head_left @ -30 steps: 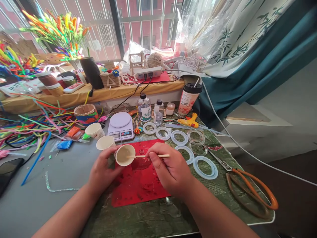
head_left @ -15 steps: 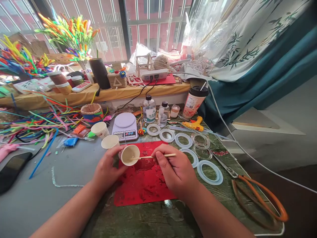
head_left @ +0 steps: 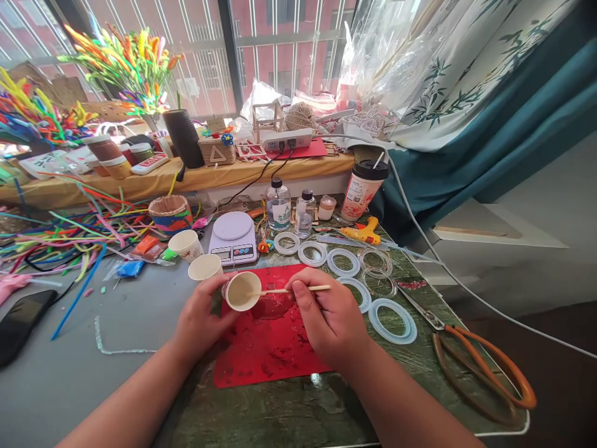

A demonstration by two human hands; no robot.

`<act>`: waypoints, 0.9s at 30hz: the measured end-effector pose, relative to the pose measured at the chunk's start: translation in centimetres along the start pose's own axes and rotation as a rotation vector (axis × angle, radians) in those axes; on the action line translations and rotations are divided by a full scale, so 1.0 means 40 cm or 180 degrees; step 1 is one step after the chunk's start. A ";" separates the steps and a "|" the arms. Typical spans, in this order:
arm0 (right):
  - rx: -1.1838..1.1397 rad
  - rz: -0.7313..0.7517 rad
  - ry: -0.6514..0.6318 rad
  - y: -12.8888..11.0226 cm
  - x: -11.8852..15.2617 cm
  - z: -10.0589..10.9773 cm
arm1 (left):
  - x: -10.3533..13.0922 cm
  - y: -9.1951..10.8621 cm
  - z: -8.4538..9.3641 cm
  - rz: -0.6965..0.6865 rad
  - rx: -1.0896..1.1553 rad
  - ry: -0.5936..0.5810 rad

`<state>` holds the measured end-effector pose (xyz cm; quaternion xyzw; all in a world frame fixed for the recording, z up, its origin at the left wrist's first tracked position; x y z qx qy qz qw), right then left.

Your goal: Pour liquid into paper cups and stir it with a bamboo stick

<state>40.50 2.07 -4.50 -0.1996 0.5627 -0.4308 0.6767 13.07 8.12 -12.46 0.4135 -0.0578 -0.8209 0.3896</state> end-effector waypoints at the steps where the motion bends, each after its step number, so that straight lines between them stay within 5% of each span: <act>1: 0.0013 0.0005 -0.0003 0.000 0.000 0.001 | 0.000 0.000 0.000 0.0009 0.0006 0.0005; 27: 0.0052 0.0335 -0.0205 -0.021 0.003 -0.007 | 0.013 -0.020 -0.005 0.0232 0.0068 -0.0024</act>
Point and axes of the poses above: each hand's wrist, its own x-axis away from the middle knuckle, its own z-axis out of the back of the hand, y = z × x, the point moved 2 cm from there along -x, towards the middle knuckle, and after that the axes turned 1 degree about -z, right-handed, at the moved point
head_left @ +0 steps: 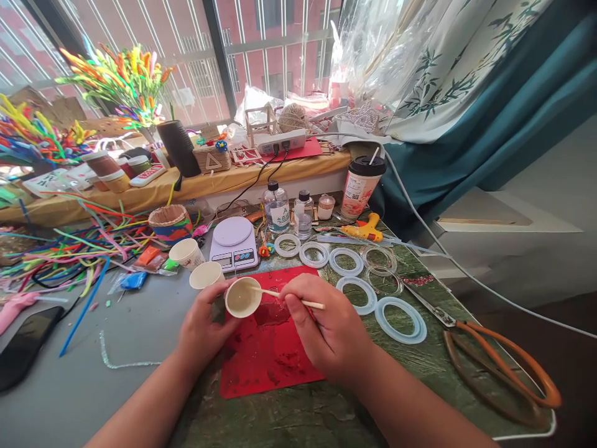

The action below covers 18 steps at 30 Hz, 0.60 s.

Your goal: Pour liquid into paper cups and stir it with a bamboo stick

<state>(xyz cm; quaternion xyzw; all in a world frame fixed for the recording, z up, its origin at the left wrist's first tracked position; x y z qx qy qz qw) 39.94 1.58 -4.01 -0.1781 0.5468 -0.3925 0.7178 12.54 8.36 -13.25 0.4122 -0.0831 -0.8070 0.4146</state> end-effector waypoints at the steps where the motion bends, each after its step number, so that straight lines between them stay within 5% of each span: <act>1: -0.0027 0.0010 0.0002 0.001 0.000 -0.001 | -0.002 0.002 0.001 -0.0005 -0.0040 0.0006; 13: -0.0317 -0.0014 -0.0053 0.006 -0.001 -0.004 | -0.007 0.003 -0.001 0.0007 0.0050 -0.0024; 18: -0.0204 -0.0158 0.0406 0.000 0.005 0.015 | -0.003 0.001 0.000 0.0063 0.0220 0.0002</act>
Point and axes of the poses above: each hand's wrist, its own x-axis away from the middle knuckle, its own z-axis out of the back of the hand, y = z × x, the point moved 2 cm from there along -x, towards the middle knuckle, and after that the axes turned 1 degree about -z, right-handed, at the moved point
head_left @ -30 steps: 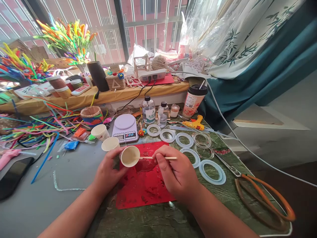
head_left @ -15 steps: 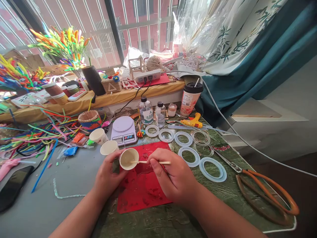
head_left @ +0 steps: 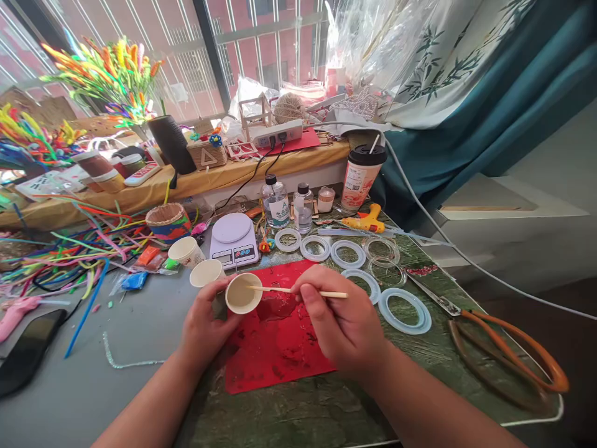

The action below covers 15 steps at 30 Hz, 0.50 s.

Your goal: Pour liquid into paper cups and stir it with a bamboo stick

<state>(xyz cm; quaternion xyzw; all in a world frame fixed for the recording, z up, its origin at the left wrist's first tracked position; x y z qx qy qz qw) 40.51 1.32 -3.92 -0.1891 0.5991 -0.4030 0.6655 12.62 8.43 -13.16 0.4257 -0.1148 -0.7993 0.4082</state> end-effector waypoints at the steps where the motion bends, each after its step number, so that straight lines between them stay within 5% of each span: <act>1: -0.0013 -0.0002 0.0066 -0.001 0.000 0.004 | 0.000 0.001 0.000 -0.0012 0.0004 0.0002; 9: 0.0022 0.0365 -0.0383 -0.009 0.002 -0.018 | 0.001 0.005 0.004 -0.0058 -0.0106 -0.0028; 15: 0.0039 0.0268 -0.0357 -0.003 0.002 -0.025 | 0.001 0.003 0.003 -0.0008 -0.0049 -0.0061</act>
Point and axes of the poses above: each hand's wrist, its own x-axis away from the middle knuckle, its own z-axis out of the back of the hand, y = z × x, the point moved 2 cm from there along -x, towards the middle knuckle, and after that the axes turned 1 degree about -z, right-handed, at the moved point
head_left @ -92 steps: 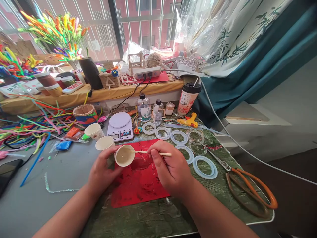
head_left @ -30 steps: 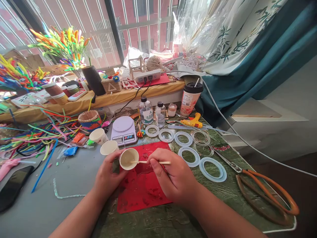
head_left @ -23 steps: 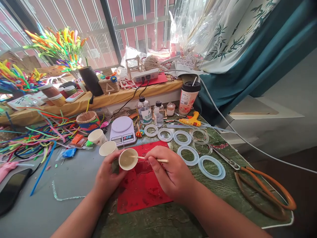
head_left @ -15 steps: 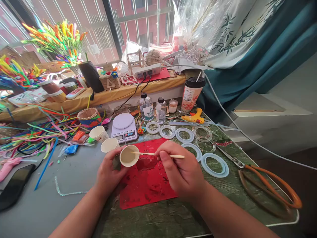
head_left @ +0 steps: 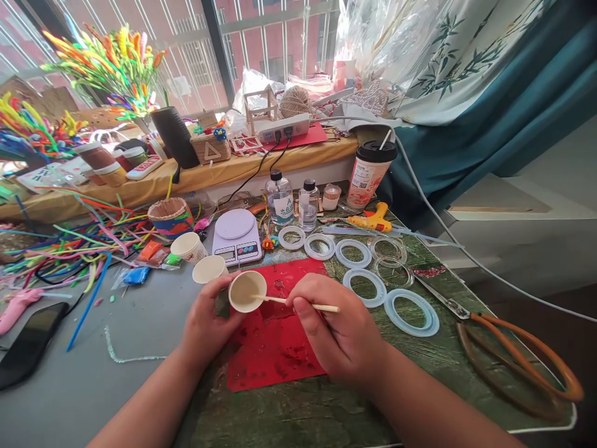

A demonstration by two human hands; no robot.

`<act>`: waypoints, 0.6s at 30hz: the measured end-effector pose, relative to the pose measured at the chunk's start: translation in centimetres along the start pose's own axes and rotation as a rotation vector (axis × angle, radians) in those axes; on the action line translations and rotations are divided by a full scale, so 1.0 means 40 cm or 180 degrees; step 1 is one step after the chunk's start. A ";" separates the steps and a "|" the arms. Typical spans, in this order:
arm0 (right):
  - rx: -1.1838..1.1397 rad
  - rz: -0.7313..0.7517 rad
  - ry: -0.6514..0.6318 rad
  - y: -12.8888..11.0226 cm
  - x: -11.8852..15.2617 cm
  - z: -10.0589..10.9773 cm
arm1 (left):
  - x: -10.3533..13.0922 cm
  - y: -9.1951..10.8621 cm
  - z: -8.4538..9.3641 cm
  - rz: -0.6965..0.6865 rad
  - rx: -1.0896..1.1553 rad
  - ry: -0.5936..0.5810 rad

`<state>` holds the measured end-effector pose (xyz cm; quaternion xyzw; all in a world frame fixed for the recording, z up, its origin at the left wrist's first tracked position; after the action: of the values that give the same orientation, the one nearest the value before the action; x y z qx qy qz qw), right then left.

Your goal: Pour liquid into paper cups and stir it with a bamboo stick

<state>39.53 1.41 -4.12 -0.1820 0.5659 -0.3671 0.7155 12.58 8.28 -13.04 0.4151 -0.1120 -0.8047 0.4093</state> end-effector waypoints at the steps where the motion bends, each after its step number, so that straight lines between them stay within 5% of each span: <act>1: 0.0002 -0.0007 -0.0016 0.001 0.000 0.000 | -0.001 0.001 0.001 -0.0013 -0.0007 -0.0001; 18: 0.0054 -0.0190 -0.0036 0.002 0.005 -0.004 | -0.005 0.008 0.003 -0.0033 -0.0050 -0.0003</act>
<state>39.41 1.34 -4.33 -0.1948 0.5530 -0.3920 0.7089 12.71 8.21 -12.68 0.4120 -0.1037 -0.8079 0.4084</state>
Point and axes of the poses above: each hand's wrist, its own x-axis away from the middle knuckle, its own z-axis out of the back of the hand, y = z × x, the point moved 2 cm from there along -x, towards the middle knuckle, and after that the axes turned 1 degree about -z, right-handed, at the moved point
